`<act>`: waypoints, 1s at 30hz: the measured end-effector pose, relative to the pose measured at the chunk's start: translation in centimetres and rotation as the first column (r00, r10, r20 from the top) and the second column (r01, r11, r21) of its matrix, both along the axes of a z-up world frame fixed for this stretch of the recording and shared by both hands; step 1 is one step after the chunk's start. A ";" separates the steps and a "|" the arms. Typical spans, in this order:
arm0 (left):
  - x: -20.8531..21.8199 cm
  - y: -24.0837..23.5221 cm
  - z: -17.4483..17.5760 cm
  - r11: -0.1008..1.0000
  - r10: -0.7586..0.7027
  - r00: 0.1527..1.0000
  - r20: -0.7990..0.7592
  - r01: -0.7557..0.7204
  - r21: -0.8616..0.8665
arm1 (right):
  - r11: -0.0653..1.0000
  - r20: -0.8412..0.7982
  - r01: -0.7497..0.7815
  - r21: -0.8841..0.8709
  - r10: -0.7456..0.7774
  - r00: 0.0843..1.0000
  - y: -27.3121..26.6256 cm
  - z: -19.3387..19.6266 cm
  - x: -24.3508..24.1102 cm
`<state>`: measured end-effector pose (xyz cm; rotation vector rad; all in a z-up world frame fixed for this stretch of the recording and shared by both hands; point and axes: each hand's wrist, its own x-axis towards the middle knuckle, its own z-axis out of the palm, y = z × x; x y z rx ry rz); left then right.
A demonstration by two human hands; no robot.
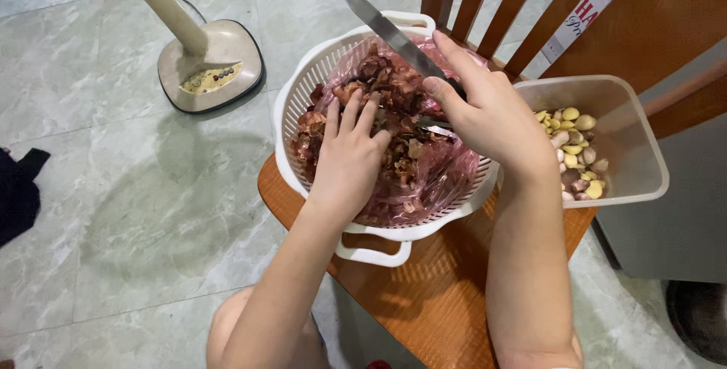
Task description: The person uses a knife to crack and peel the outer shells of nuts held in a white basket. The peeled nuts are placed into a clear container on the right, while the shells remain in the basket.
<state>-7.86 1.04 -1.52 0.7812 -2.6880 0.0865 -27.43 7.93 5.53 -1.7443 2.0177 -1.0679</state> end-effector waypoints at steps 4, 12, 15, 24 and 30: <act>-0.1 -0.5 -0.6 0.999 -0.020 0.999 0.028 0.019 0.045 | 1.000 -0.008 -0.006 -0.009 0.006 1.000 0.0 -0.3 -0.1; -0.1 -0.7 -1.9 0.999 -0.033 0.999 0.020 0.032 0.042 | 0.997 -0.062 -0.045 -0.056 0.041 0.997 -0.5 -1.0 0.1; -0.3 -0.8 -2.0 1.000 -0.020 0.998 0.055 0.020 0.001 | 0.998 -0.052 -0.045 -0.041 0.043 0.998 -0.7 -1.0 0.3; -0.3 -0.5 -1.1 0.979 -0.161 0.980 0.120 0.174 -0.110 | 0.993 -0.094 -0.100 -0.065 0.094 0.991 -1.0 -1.5 0.6; -1.2 -0.5 -1.5 0.967 -0.153 0.956 0.251 0.197 -0.161 | 0.981 -0.149 -0.144 -0.133 0.123 0.981 -1.0 -1.7 -0.1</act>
